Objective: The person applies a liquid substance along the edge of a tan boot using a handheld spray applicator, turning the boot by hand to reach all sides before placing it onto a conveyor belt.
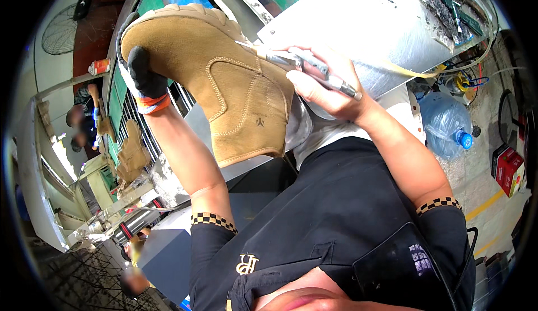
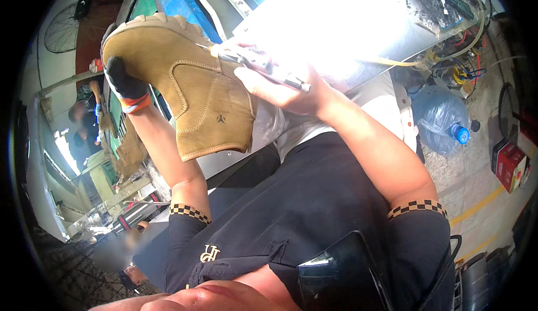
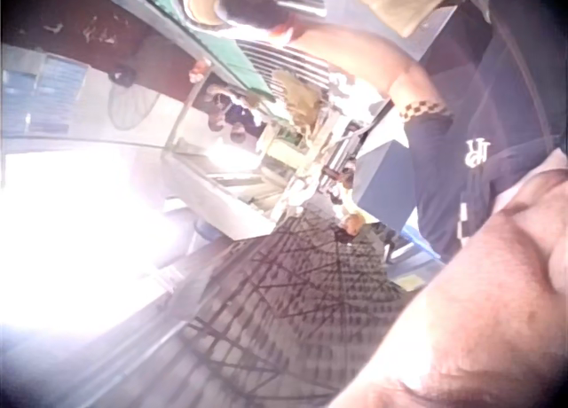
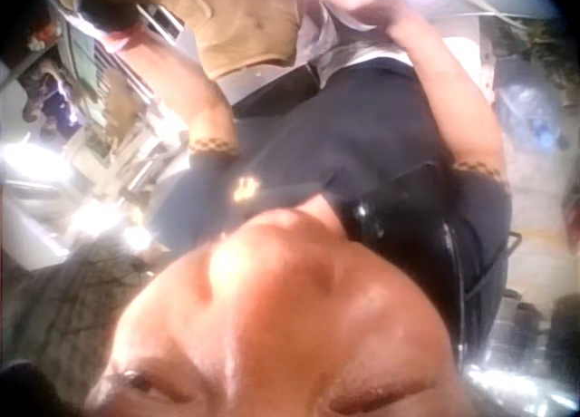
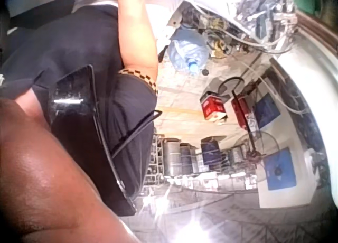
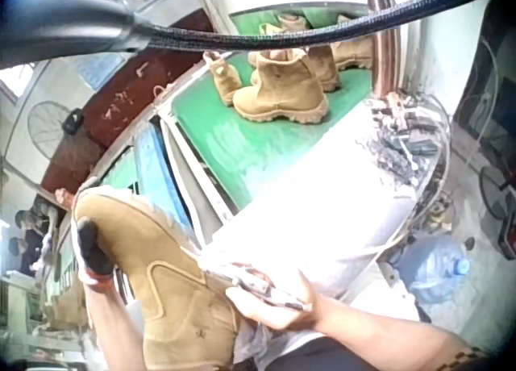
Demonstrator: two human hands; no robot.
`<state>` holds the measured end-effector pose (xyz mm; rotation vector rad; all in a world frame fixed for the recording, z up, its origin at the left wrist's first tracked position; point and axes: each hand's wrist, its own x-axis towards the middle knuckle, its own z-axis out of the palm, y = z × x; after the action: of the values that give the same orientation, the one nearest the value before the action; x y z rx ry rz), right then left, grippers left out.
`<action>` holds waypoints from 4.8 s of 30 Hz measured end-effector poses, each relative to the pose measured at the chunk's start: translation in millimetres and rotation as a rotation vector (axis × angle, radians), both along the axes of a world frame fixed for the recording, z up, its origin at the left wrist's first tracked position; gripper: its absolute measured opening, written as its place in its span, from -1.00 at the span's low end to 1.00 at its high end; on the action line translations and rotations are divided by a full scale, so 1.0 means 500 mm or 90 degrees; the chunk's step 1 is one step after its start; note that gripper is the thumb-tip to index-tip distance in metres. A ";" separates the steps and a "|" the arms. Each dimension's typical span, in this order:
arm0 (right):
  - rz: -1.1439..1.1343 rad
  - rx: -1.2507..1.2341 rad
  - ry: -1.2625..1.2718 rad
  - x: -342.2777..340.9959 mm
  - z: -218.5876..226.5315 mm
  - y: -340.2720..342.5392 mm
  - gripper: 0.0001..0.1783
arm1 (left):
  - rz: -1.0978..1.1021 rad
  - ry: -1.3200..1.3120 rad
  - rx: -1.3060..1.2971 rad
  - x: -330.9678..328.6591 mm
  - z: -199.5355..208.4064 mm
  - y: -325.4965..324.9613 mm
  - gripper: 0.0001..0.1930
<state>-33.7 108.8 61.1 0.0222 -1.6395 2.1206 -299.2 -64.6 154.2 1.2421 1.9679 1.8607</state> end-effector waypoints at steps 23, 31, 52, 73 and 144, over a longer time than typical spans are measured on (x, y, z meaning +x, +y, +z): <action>-0.050 -0.089 -0.096 0.071 -0.071 -0.052 -0.59 | 0.106 -0.512 0.149 0.072 -0.127 -0.138 -0.23; -0.044 -0.138 -0.090 0.033 -0.076 -0.072 -0.64 | 0.280 -0.587 0.060 0.086 -0.212 -0.346 -0.24; -0.033 -0.064 -0.122 0.021 -0.097 -0.105 -0.54 | 0.257 -0.872 -0.101 0.549 -0.171 -0.289 -0.22; 0.160 -0.062 -0.213 0.138 -0.065 -0.046 -0.66 | 0.077 -0.973 -0.070 0.605 -0.166 -0.109 0.01; -0.433 0.173 -0.128 0.013 -0.114 0.340 -0.55 | 0.137 0.372 -0.333 -0.448 -0.051 0.577 -0.49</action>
<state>-27.2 278.7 4.3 -0.5937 -1.7138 1.4147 -523.2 223.8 128.9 1.5452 2.7328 0.9710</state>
